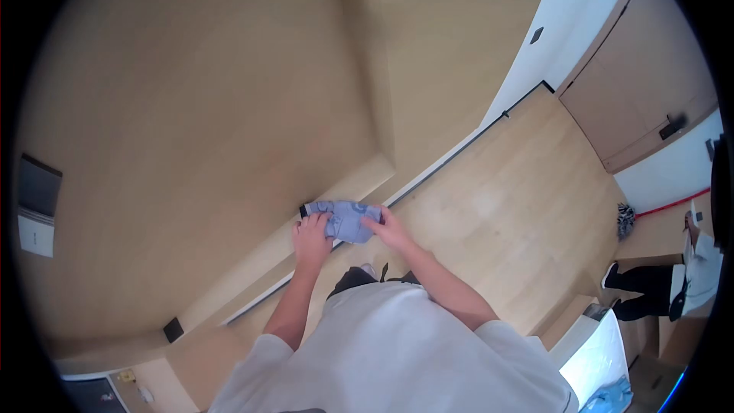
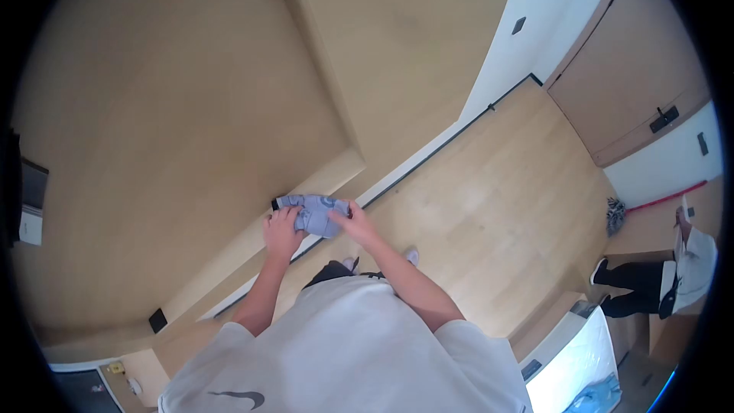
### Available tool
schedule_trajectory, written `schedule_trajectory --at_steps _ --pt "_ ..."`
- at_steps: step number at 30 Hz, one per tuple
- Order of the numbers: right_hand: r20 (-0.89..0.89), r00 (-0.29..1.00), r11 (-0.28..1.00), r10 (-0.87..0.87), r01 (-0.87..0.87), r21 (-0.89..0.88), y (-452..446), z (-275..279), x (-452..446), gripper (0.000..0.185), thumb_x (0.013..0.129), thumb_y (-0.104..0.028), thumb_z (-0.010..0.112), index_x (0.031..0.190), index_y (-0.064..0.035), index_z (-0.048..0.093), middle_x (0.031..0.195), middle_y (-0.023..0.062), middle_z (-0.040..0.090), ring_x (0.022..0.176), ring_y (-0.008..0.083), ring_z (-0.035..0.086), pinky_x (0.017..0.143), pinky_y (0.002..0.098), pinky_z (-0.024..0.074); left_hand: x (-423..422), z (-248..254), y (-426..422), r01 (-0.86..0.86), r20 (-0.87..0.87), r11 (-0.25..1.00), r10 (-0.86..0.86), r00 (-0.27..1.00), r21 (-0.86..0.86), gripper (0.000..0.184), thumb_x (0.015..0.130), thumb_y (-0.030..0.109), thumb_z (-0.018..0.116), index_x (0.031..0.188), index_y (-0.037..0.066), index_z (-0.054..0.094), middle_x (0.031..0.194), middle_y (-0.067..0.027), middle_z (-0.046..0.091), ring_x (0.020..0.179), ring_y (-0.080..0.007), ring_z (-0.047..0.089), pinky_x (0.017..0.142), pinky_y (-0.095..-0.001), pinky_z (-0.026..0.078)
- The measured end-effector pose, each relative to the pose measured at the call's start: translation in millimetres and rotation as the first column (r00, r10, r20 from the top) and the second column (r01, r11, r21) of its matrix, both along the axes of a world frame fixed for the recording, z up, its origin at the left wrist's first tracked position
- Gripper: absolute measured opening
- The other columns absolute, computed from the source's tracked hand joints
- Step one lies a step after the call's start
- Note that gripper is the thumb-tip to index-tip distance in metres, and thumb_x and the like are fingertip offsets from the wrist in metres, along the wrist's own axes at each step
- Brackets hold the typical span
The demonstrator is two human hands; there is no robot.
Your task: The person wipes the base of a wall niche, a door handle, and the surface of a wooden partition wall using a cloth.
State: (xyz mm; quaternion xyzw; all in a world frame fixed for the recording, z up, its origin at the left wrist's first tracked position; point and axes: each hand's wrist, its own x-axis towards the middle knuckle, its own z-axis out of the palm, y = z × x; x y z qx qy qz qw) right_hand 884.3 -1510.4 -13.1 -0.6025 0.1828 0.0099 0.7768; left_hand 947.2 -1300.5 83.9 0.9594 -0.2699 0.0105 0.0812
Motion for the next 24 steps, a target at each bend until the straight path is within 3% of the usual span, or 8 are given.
schedule_trajectory --at_steps 3,6,9,12,15,18,21,24 --pt "-0.003 0.997 0.997 -0.075 0.075 0.035 15 21 3 0.051 0.094 -0.026 0.080 0.135 -0.0030 0.059 0.118 0.0060 0.070 0.105 0.0166 0.066 0.090 0.0322 0.0541 11 -7 13 0.068 0.032 0.994 -0.065 0.997 -0.081 0.059 0.068 0.009 0.076 0.126 0.020 0.068 0.122 -0.0017 0.065 0.115 -0.0233 0.060 0.104 -0.0451 0.040" --pt "-0.041 0.996 0.996 -0.083 0.085 0.040 22 37 5 0.045 0.094 -0.022 0.079 0.131 -0.0037 0.062 0.114 0.0048 0.071 0.104 0.0155 0.066 0.089 0.0309 0.0538 11 -4 25 0.103 0.022 0.980 -0.101 0.995 -0.172 0.058 0.066 0.007 0.073 0.123 0.018 0.069 0.121 -0.0029 0.067 0.116 -0.0240 0.061 0.105 -0.0456 0.039" --pt "0.030 0.987 0.986 -0.157 0.155 0.055 36 37 7 0.033 0.095 -0.019 0.078 0.123 -0.0038 0.068 0.109 0.0037 0.072 0.102 0.0140 0.066 0.087 0.0301 0.0540 9 4 44 0.140 -0.009 0.956 -0.147 0.989 -0.257 0.060 0.067 0.006 0.072 0.125 0.016 0.067 0.126 -0.0033 0.067 0.120 -0.0246 0.060 0.110 -0.0469 0.037" --pt "0.094 0.980 0.985 -0.174 0.174 0.004 44 75 0 0.022 0.098 -0.017 0.075 0.115 -0.0026 0.072 0.105 0.0024 0.072 0.100 0.0120 0.066 0.085 0.0303 0.0542 2 12 50 0.185 0.000 0.933 -0.194 0.981 -0.309 0.062 0.067 0.006 0.072 0.128 0.015 0.066 0.132 -0.0063 0.065 0.126 -0.0269 0.059 0.114 -0.0478 0.036" --pt "0.185 0.966 0.944 -0.182 0.224 -0.241 56 121 -5 0.020 0.099 -0.018 0.072 0.113 -0.0034 0.072 0.103 0.0048 0.073 0.096 0.0179 0.070 0.084 0.0310 0.0542 -4 3 45 0.182 -0.181 0.868 -0.293 0.939 -0.461 0.059 0.071 0.008 0.076 0.128 0.012 0.065 0.134 -0.0115 0.064 0.130 -0.0305 0.057 0.114 -0.0489 0.039" --pt "0.327 0.942 0.695 -0.074 0.284 -0.661 53 177 -14 0.023 0.094 -0.016 0.071 0.116 -0.0086 0.072 0.104 0.0097 0.073 0.095 0.0286 0.072 0.082 0.0345 0.0562 -3 16 31 0.126 -0.354 0.727 -0.469 0.809 -0.675 0.064 0.073 0.011 0.081 0.134 0.009 0.061 0.136 -0.0158 0.061 0.131 -0.0342 0.056 0.111 -0.0472 0.044" --pt "0.242 0.970 0.538 -0.010 0.209 -0.816 45 214 -29 0.032 0.088 -0.014 0.069 0.120 -0.0149 0.071 0.109 0.0131 0.072 0.096 0.0354 0.070 0.081 0.0386 0.0578 9 23 23 0.318 -0.174 0.637 -0.587 0.791 -0.702 0.068 0.077 0.011 0.082 0.139 0.006 0.057 0.139 -0.0145 0.060 0.131 -0.0324 0.057 0.111 -0.0449 0.045" --pt "0.208 0.977 0.519 -0.045 0.201 -0.831 37 221 -41 0.039 0.085 -0.011 0.067 0.124 -0.0186 0.069 0.115 0.0112 0.073 0.097 0.0334 0.071 0.079 0.0417 0.0584 29 29 12 0.208 -0.398 0.549 -0.773 0.494 -0.810 0.065 0.082 0.006 0.077 0.143 0.007 0.057 0.142 -0.0098 0.058 0.135 -0.0272 0.054 0.114 -0.0413 0.043"
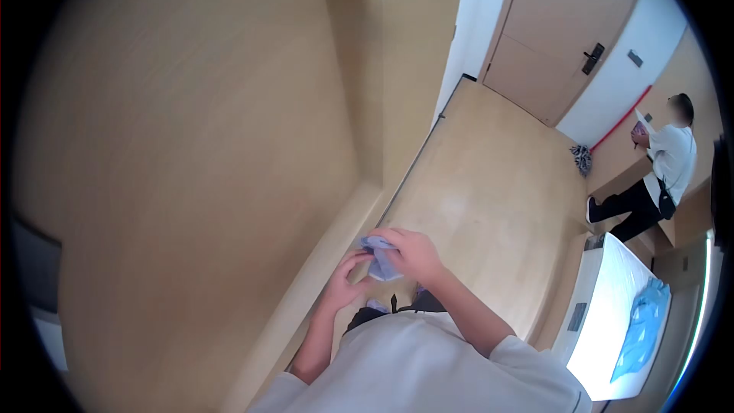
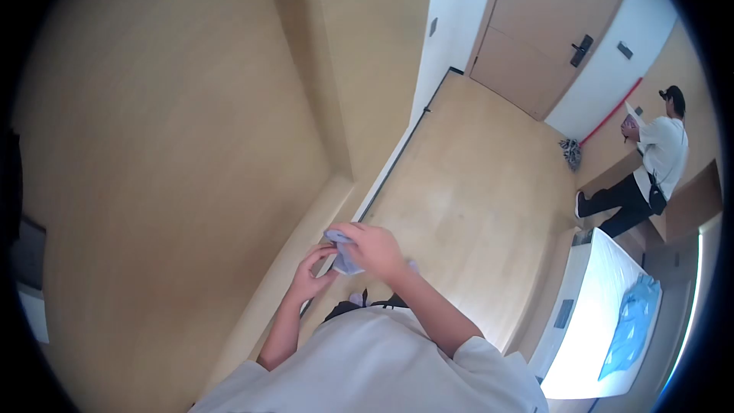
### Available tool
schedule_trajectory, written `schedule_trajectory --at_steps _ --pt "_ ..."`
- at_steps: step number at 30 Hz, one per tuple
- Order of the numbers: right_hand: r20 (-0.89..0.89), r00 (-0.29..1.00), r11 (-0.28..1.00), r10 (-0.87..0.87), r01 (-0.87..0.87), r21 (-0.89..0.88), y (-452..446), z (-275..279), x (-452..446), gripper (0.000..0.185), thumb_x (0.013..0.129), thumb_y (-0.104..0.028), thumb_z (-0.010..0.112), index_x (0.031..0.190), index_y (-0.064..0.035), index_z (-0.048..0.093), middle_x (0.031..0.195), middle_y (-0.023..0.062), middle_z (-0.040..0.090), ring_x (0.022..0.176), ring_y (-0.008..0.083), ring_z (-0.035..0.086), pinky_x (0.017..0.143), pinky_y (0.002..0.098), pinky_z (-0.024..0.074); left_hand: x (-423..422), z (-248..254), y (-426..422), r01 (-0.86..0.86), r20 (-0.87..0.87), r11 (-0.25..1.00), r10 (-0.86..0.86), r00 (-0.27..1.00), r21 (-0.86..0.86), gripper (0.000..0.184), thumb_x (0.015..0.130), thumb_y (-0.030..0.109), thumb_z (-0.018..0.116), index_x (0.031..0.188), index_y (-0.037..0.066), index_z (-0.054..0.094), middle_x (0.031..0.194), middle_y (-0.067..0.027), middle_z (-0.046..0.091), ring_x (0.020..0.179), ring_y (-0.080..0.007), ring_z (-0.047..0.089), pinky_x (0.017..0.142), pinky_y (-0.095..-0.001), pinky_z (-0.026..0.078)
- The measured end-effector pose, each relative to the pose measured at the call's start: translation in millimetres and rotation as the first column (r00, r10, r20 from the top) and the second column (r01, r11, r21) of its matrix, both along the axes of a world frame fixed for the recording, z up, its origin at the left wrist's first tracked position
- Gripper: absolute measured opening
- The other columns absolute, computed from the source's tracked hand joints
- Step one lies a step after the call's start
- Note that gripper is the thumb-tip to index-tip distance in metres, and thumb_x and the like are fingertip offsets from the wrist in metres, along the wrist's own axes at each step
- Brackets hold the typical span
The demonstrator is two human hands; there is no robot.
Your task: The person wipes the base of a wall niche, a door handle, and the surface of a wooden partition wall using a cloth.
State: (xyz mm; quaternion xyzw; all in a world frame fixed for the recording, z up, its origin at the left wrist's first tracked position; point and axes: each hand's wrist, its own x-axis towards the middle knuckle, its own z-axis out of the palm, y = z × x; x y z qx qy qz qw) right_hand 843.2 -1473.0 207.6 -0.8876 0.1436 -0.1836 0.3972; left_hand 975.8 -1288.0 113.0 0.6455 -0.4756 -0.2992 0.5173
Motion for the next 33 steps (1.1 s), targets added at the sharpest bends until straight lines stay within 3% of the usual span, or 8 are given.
schedule_trajectory --at_steps 3,7,12,15,18,21,24,33 --pt "-0.148 0.988 0.997 -0.044 0.034 -0.068 -9 14 -8 0.041 0.085 -0.009 0.066 0.125 -0.0204 0.069 0.114 0.0080 0.074 0.094 0.0328 0.072 0.078 0.0413 0.0588 -4 -10 -17 0.119 -0.695 0.988 -0.020 0.718 0.095 0.055 0.090 0.006 0.069 0.144 0.009 0.058 0.142 -0.0063 0.058 0.138 -0.0224 0.050 0.113 -0.0391 0.042" --pt "-0.154 0.986 0.968 -0.070 0.029 -0.250 -7 7 -19 0.044 0.084 -0.015 0.070 0.126 -0.0267 0.070 0.106 0.0027 0.076 0.089 0.0291 0.074 0.074 0.0393 0.0594 -40 -57 -36 0.052 -0.934 0.998 -0.037 0.354 -0.020 0.047 0.102 0.015 0.059 0.148 0.011 0.050 0.141 -0.0067 0.059 0.129 -0.0210 0.057 0.108 -0.0371 0.045" --pt "-0.213 0.977 0.925 -0.010 -0.072 -0.374 -16 15 -20 0.048 0.082 -0.021 0.074 0.128 -0.0329 0.070 0.101 -0.0030 0.076 0.080 0.0226 0.074 0.065 0.0357 0.0587 -65 -77 -61 -0.097 -0.872 0.975 0.221 0.438 0.199 0.049 0.104 0.019 0.060 0.149 0.010 0.044 0.132 -0.0076 0.060 0.118 -0.0184 0.060 0.096 -0.0350 0.050" --pt "-0.188 0.982 0.898 0.003 -0.085 -0.431 -26 12 -16 0.047 0.083 -0.022 0.074 0.129 -0.0331 0.070 0.101 -0.0033 0.076 0.077 0.0214 0.073 0.061 0.0348 0.0579 -50 -92 -66 -0.364 -0.391 0.898 0.437 0.810 0.247 0.043 0.103 0.013 0.062 0.143 0.009 0.046 0.128 -0.0087 0.059 0.110 -0.0153 0.061 0.088 -0.0320 0.052" --pt "-0.188 0.981 0.905 0.056 -0.130 -0.406 -32 29 -11 0.045 0.085 -0.023 0.074 0.129 -0.0303 0.070 0.100 -0.0012 0.076 0.078 0.0240 0.073 0.064 0.0367 0.0583 -45 -34 -74 -0.597 -0.277 0.801 0.584 0.763 0.041 0.031 0.104 0.012 0.064 0.133 0.007 0.053 0.114 -0.0065 0.062 0.100 -0.0129 0.061 0.080 -0.0293 0.053" --pt "-0.078 0.995 0.919 0.060 -0.085 -0.384 -44 24 -3 0.039 0.089 -0.024 0.073 0.128 -0.0239 0.070 0.100 0.0019 0.076 0.078 0.0273 0.073 0.066 0.0388 0.0585 -23 -39 -77 -0.290 -0.499 0.955 0.278 0.821 0.056 0.017 0.108 0.013 0.059 0.122 0.005 0.061 0.102 -0.0047 0.066 0.086 -0.0117 0.062 0.074 -0.0276 0.052" --pt "-0.113 0.993 0.947 0.017 -0.053 -0.318 -58 43 5 0.033 0.092 -0.026 0.071 0.124 -0.0178 0.070 0.100 0.0064 0.074 0.086 0.0295 0.072 0.073 0.0408 0.0585 -11 -7 -96 -0.416 -0.430 0.909 0.361 0.827 -0.036 0.018 0.106 0.020 0.064 0.108 0.002 0.064 0.087 -0.0033 0.067 0.074 -0.0136 0.064 0.073 -0.0285 0.053" --pt "0.222 0.965 0.975 -0.138 0.171 -0.139 -110 32 32 0.026 0.089 -0.021 0.075 0.112 -0.0096 0.073 0.098 0.0130 0.069 0.088 0.0353 0.068 0.077 0.0434 0.0553 47 75 -146 -0.527 0.270 0.753 0.643 0.716 -0.395 0.020 0.096 0.005 0.065 0.114 0.001 0.060 0.124 -0.0180 0.059 0.115 -0.0324 0.062 0.095 -0.0416 0.051"
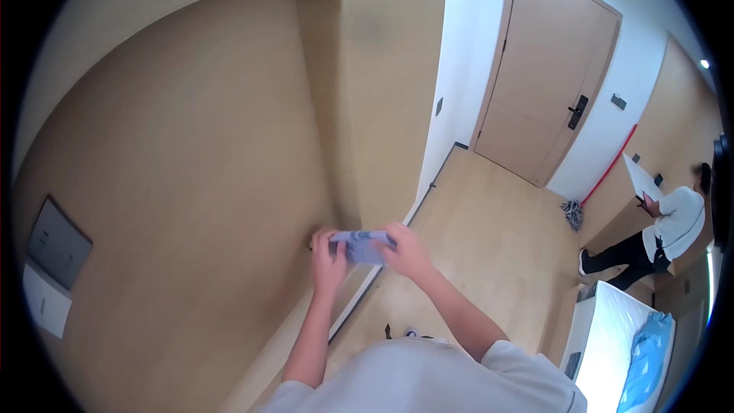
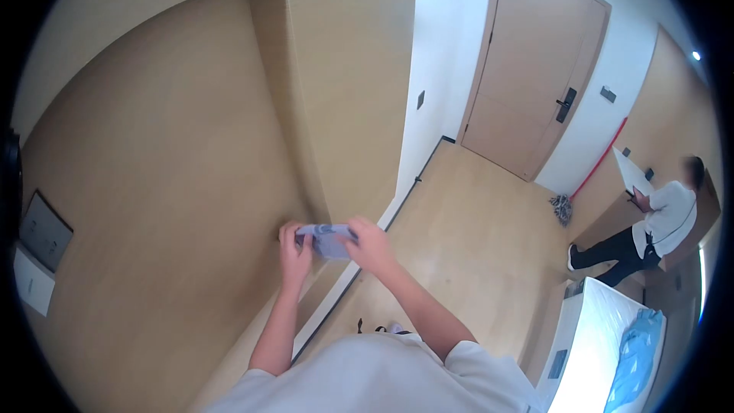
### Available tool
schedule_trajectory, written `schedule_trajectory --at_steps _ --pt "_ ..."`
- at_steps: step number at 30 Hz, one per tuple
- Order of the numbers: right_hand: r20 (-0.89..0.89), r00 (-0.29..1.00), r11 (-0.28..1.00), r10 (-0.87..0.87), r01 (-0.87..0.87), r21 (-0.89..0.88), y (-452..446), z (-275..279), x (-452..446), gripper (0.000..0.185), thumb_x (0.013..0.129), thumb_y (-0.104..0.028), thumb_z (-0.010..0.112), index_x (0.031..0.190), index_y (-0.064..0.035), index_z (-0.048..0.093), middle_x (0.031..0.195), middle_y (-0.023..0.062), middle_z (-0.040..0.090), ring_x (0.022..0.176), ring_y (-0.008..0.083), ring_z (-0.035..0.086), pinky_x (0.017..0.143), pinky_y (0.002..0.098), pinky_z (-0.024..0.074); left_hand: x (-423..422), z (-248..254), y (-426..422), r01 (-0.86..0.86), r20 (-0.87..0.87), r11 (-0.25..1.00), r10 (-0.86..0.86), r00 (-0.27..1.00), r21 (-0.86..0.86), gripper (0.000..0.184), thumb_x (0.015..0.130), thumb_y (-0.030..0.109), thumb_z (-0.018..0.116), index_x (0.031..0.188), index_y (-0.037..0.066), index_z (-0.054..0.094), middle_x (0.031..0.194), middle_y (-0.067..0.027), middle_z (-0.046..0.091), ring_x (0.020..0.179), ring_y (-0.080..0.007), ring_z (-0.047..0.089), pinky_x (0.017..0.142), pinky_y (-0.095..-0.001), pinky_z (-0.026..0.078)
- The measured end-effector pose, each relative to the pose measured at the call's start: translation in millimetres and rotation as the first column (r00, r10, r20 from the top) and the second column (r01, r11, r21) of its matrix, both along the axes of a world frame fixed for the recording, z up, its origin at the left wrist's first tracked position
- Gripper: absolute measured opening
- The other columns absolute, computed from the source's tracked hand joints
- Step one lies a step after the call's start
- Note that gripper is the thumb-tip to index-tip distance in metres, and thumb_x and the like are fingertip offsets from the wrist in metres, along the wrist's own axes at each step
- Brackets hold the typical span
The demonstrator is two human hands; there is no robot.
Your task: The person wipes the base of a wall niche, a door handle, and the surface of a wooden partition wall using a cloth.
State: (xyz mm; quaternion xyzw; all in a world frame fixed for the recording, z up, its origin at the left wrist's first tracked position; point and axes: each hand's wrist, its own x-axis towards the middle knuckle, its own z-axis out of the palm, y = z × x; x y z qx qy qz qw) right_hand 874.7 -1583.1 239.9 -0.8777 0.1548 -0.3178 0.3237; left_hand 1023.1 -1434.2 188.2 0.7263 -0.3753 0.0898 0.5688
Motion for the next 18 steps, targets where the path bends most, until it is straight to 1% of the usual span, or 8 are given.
schedule_trajectory --at_steps 1,3,4,6,10,13,16,18 --pt "0.078 0.996 0.997 -0.037 0.042 -0.068 -6 -2 4 0.025 0.089 -0.021 0.075 0.111 -0.0092 0.073 0.098 0.0134 0.069 0.086 0.0346 0.068 0.076 0.0429 0.0551 3 14 -8 -0.037 0.098 0.998 0.033 0.995 0.041 0.023 0.093 0.002 0.065 0.115 0.001 0.060 0.127 -0.0198 0.057 0.119 -0.0359 0.060 0.097 -0.0430 0.051" --pt "0.232 0.968 0.974 -0.094 0.138 -0.182 -12 -5 7 0.023 0.088 -0.020 0.077 0.108 -0.0086 0.074 0.097 0.0142 0.068 0.082 0.0333 0.067 0.073 0.0418 0.0547 9 21 -29 -0.026 0.070 1.000 0.026 0.997 -0.009 0.026 0.090 -0.001 0.065 0.115 0.002 0.060 0.127 -0.0193 0.056 0.120 -0.0397 0.058 0.100 -0.0455 0.048" --pt "0.202 0.971 0.982 -0.131 0.155 -0.105 -13 -3 8 0.023 0.087 -0.021 0.077 0.107 -0.0087 0.075 0.096 0.0143 0.067 0.081 0.0322 0.066 0.072 0.0411 0.0544 8 23 -40 -0.018 0.061 0.999 0.021 0.998 -0.041 0.027 0.088 -0.003 0.066 0.114 0.003 0.060 0.127 -0.0191 0.056 0.120 -0.0416 0.057 0.101 -0.0467 0.047" --pt "0.124 0.971 0.979 -0.203 0.199 0.046 -13 -2 8 0.023 0.087 -0.022 0.078 0.106 -0.0089 0.076 0.093 0.0143 0.067 0.078 0.0299 0.065 0.070 0.0397 0.0537 -5 20 -57 -0.209 0.018 0.970 0.213 0.977 -0.125 0.027 0.087 -0.004 0.066 0.112 0.003 0.060 0.128 -0.0189 0.055 0.118 -0.0405 0.058 0.099 -0.0459 0.048" --pt "0.049 0.966 0.961 -0.255 0.248 0.123 -14 -4 12 0.025 0.089 -0.024 0.078 0.109 -0.0092 0.076 0.082 0.0144 0.068 0.069 0.0274 0.065 0.064 0.0385 0.0516 -5 -8 -77 -0.474 -0.121 0.868 0.459 0.880 -0.148 0.025 0.084 -0.005 0.068 0.106 0.004 0.060 0.120 -0.0182 0.059 0.109 -0.0385 0.061 0.091 -0.0452 0.050" --pt "-0.080 0.957 0.922 -0.279 0.290 0.256 -18 -5 20 0.025 0.092 -0.023 0.076 0.112 -0.0073 0.075 0.076 0.0146 0.069 0.063 0.0252 0.065 0.060 0.0374 0.0512 18 -21 -79 -0.385 -0.153 0.922 0.377 0.914 -0.028 0.024 0.085 0.000 0.071 0.107 0.002 0.061 0.107 -0.0169 0.062 0.099 -0.0378 0.062 0.087 -0.0464 0.050" --pt "-0.049 0.979 0.873 -0.199 0.200 0.445 -31 -23 35 0.027 0.096 -0.020 0.074 0.117 -0.0027 0.072 0.080 0.0127 0.073 0.065 0.0193 0.069 0.060 0.0339 0.0532 3 -9 -91 -0.381 -0.050 0.892 0.381 0.923 -0.242 0.021 0.089 0.006 0.072 0.107 0.001 0.063 0.101 -0.0157 0.065 0.097 -0.0381 0.064 0.088 -0.0468 0.051" --pt "0.115 0.985 0.761 -0.125 0.021 0.648 -33 -40 42 0.029 0.099 -0.017 0.072 0.122 0.0005 0.068 0.089 0.0097 0.075 0.071 0.0144 0.070 0.059 0.0310 0.0532 -9 -20 -95 -0.387 -0.092 0.898 0.377 0.922 -0.209 0.036 0.094 0.012 0.070 0.126 0.002 0.060 0.130 -0.0204 0.060 0.121 -0.0397 0.058 0.102 -0.0467 0.047"
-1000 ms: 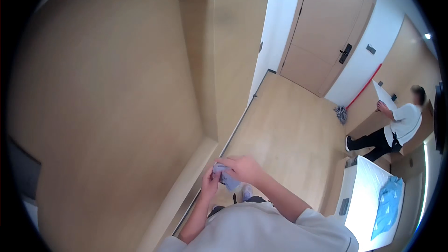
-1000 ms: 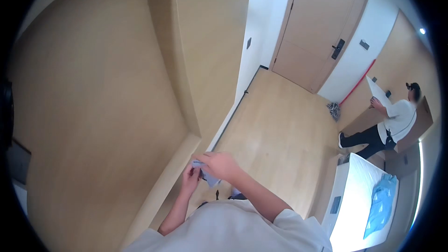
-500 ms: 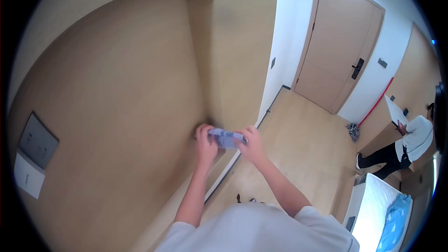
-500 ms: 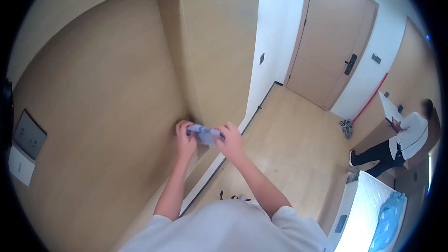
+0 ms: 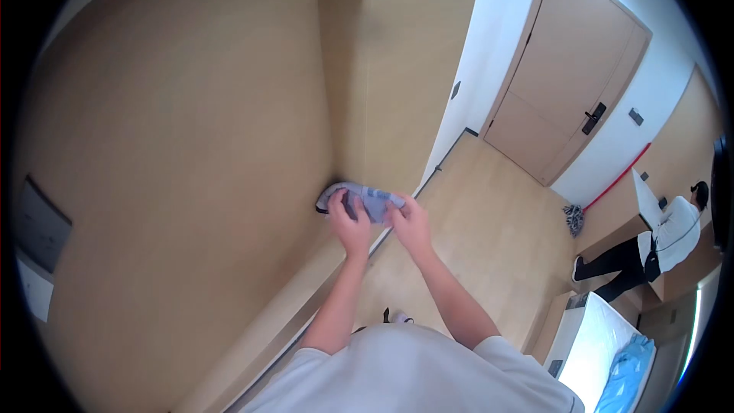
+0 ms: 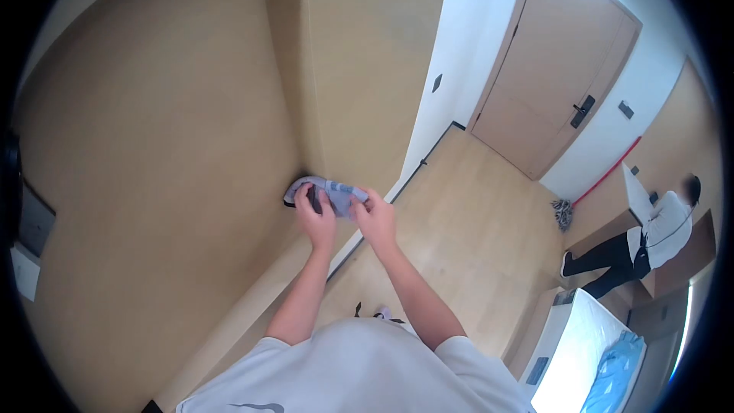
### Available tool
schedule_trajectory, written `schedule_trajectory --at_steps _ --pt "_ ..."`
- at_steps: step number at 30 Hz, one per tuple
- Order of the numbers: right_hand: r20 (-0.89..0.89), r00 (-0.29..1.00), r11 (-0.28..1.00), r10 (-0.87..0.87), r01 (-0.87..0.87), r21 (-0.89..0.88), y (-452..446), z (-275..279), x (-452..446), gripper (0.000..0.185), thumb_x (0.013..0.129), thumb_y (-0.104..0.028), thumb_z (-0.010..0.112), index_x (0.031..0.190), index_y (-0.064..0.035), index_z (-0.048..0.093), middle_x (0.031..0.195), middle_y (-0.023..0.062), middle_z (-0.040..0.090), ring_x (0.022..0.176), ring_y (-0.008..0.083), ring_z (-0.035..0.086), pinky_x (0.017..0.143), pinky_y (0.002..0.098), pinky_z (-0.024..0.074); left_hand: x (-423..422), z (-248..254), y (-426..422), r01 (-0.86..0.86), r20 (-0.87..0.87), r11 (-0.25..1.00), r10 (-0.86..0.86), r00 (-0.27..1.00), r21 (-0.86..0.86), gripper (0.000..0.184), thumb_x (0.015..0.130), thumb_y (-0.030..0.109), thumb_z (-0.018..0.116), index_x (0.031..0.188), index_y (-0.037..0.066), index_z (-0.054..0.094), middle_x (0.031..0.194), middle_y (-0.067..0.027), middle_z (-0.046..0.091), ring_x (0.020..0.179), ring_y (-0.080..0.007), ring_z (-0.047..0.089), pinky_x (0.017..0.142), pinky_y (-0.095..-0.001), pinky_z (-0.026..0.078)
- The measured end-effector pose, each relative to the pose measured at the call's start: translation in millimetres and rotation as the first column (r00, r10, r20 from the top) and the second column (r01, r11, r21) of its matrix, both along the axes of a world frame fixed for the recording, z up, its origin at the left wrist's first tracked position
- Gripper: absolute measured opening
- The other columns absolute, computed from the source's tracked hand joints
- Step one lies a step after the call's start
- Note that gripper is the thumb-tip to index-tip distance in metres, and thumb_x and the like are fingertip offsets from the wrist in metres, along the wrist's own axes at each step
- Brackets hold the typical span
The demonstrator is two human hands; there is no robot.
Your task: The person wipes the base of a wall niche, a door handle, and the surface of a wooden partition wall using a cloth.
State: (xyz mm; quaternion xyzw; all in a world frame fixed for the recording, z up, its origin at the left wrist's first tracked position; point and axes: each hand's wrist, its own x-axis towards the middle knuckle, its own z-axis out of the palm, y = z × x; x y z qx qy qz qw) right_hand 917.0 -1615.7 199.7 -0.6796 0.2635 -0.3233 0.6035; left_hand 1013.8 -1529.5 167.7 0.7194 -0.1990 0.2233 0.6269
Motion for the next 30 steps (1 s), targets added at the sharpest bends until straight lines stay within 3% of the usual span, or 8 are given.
schedule_trajectory --at_steps 2,3,9,12,15,21,27,30 --pt "0.050 0.999 1.000 0.011 -0.010 -0.017 -5 -15 8 0.035 0.100 -0.014 0.071 0.130 0.0010 0.061 0.100 0.0106 0.075 0.082 0.0172 0.072 0.069 0.0298 0.0566 -8 -4 -3 0.011 0.017 1.000 -0.012 1.000 0.020 0.045 0.097 0.015 0.069 0.137 0.001 0.055 0.146 -0.0227 0.052 0.135 -0.0403 0.051 0.112 -0.0462 0.041" --pt "0.076 0.997 1.000 0.016 -0.014 -0.028 -4 -13 12 0.038 0.100 -0.012 0.070 0.134 0.0013 0.058 0.105 0.0110 0.075 0.087 0.0186 0.073 0.074 0.0292 0.0582 -11 -6 -1 0.147 -0.047 0.989 -0.146 0.988 0.020 0.063 0.096 0.017 0.072 0.150 0.001 0.044 0.161 -0.0264 0.034 0.148 -0.0434 0.038 0.118 -0.0494 0.035" --pt "0.218 0.975 0.999 -0.041 0.039 0.014 26 0 29 0.069 0.094 -0.015 0.079 0.146 -0.0020 0.037 0.130 0.0163 0.062 0.109 0.0221 0.069 0.094 0.0357 0.0571 -1 -33 -4 0.217 -0.006 0.976 -0.217 0.976 0.018 0.088 0.085 0.020 0.083 0.153 -0.001 0.032 0.161 -0.0317 0.030 0.151 -0.0468 0.030 0.123 -0.0513 0.030" --pt "0.218 0.972 0.993 -0.089 0.103 -0.053 31 2 36 0.082 0.083 -0.020 0.090 0.142 0.0015 0.037 0.128 0.0215 0.058 0.110 0.0277 0.068 0.095 0.0381 0.0576 7 -49 -7 0.233 -0.056 0.972 -0.235 0.970 -0.044 0.086 0.085 0.019 0.083 0.152 -0.002 0.033 0.162 -0.0309 0.029 0.150 -0.0466 0.032 0.122 -0.0508 0.031" --pt "0.113 0.985 0.972 -0.128 0.148 -0.184 25 0 39 0.079 0.080 -0.024 0.091 0.135 0.0034 0.043 0.121 0.0216 0.062 0.107 0.0290 0.070 0.094 0.0395 0.0581 11 -59 -6 0.206 0.003 0.978 -0.207 0.978 0.021 0.084 0.085 0.019 0.083 0.150 -0.002 0.034 0.162 -0.0308 0.030 0.149 -0.0463 0.035 0.121 -0.0495 0.033" --pt "-0.268 0.960 0.979 -0.084 0.028 -0.204 7 -21 44 0.067 0.071 -0.019 0.096 0.116 0.0054 0.051 0.106 0.0175 0.064 0.100 0.0261 0.070 0.079 0.0369 0.0608 9 -82 3 0.193 -0.079 0.977 -0.186 0.979 0.094 0.082 0.084 0.018 0.083 0.148 -0.004 0.036 0.159 -0.0313 0.035 0.145 -0.0464 0.041 0.119 -0.0492 0.037" --pt "-0.153 0.984 0.932 -0.095 0.034 -0.360 7 -90 54 0.061 0.072 -0.019 0.095 0.108 0.0029 0.051 0.095 0.0146 0.063 0.091 0.0268 0.071 0.081 0.0377 0.0609 3 -86 29 0.171 -0.136 0.894 -0.125 0.983 0.413 0.083 0.080 0.016 0.081 0.146 -0.007 0.037 0.155 -0.0286 0.043 0.143 -0.0440 0.044 0.118 -0.0527 0.035" --pt "-0.158 0.981 0.945 -0.111 0.055 -0.323 10 -91 58 0.053 0.074 -0.017 0.093 0.105 0.0005 0.054 0.088 0.0119 0.062 0.091 0.0271 0.071 0.078 0.0362 0.0597 8 -81 27 0.144 -0.120 0.835 -0.095 0.988 0.531 0.078 0.082 0.016 0.079 0.146 -0.005 0.040 0.156 -0.0262 0.043 0.141 -0.0401 0.046 0.117 -0.0521 0.034"
